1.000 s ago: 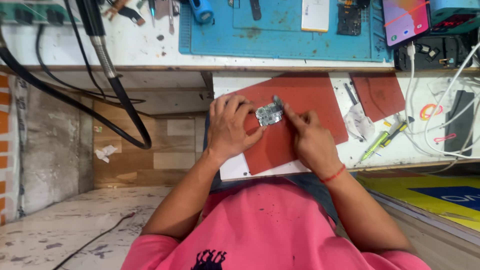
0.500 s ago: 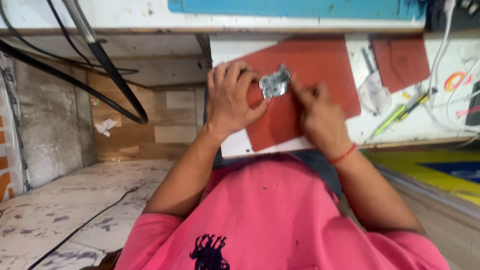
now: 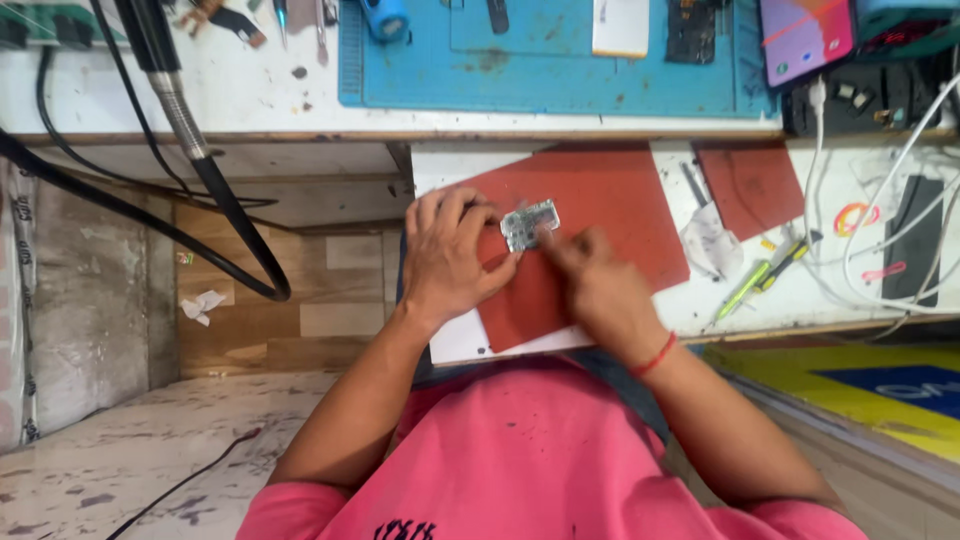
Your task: The person scrapes a small circuit board with a pen-like tool and then uses a hot air gun to heat the board. The person works on a single board placed on a red mat.
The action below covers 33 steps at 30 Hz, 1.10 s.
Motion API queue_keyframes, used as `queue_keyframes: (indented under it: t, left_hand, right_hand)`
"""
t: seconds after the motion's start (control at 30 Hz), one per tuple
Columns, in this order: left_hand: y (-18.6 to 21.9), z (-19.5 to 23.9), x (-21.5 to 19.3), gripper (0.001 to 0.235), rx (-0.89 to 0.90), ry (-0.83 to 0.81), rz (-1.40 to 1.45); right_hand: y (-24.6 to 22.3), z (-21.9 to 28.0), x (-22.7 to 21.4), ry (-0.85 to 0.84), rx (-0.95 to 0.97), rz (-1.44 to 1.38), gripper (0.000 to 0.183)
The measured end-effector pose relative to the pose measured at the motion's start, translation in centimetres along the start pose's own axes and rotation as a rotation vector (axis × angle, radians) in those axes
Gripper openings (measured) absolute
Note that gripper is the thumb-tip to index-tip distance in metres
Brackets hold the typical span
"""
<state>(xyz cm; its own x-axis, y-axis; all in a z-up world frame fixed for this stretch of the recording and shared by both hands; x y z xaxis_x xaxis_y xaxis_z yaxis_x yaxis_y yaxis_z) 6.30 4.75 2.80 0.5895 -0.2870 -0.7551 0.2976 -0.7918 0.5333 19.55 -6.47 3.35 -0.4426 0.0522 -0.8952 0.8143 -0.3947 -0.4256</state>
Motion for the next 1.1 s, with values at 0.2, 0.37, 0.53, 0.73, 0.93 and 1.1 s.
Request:
queue_keyframes:
  t: [0.2, 0.37, 0.53, 0.73, 0.93, 1.1]
  left_hand:
    - [-0.9, 0.8, 0.6, 0.045, -0.022, -0.018, 0.014]
    - [1.1, -2.9, -2.3, 0.046, 0.024, 0.017, -0.015]
    - [0.5, 0.6, -1.3, 0.046, 0.027, 0.002, -0.008]
    - [-0.8, 1.5, -0.9, 0.045, 0.04, 0.049, 0.005]
    - [-0.5, 1.2, -1.1, 0.044, 0.027, 0.047, 0.022]
    - [-0.5, 0.3, -1.4, 0.045, 0.051, 0.043, 0.004]
  right_hand:
    - [1.0, 0.2, 1.3, -0.059, 0.05, -0.013, 0.06]
    - [0.1, -0.9, -1.6, 0.11, -0.005, -0.053, 0.061]
    - [-0.3, 2.2, 1.2, -0.04, -0.137, -0.013, 0.062]
    - [-1.0, 0.7, 1.5, -0.142, -0.133, 0.018, 0.064]
    - [-0.8, 1.2, 0.2, 0.044, -0.161, -0.024, 0.06]
    - [-0.3, 0.5, 0.4, -0.003, -0.055, -0.037, 0.063]
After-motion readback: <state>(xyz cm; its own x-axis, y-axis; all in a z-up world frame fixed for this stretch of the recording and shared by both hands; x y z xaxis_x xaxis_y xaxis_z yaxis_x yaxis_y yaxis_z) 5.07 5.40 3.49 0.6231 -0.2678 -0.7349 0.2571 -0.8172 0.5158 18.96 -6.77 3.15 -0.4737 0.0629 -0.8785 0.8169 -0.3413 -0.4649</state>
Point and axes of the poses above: each hand's wrist, its own z-axis away from the middle knuckle, its own x-axis out of the palm, y = z × x, the point moved 8 cm from there along -z, towards the middle knuckle, and after that the axes turned 8 degrees about x, right-handed, at the moved point
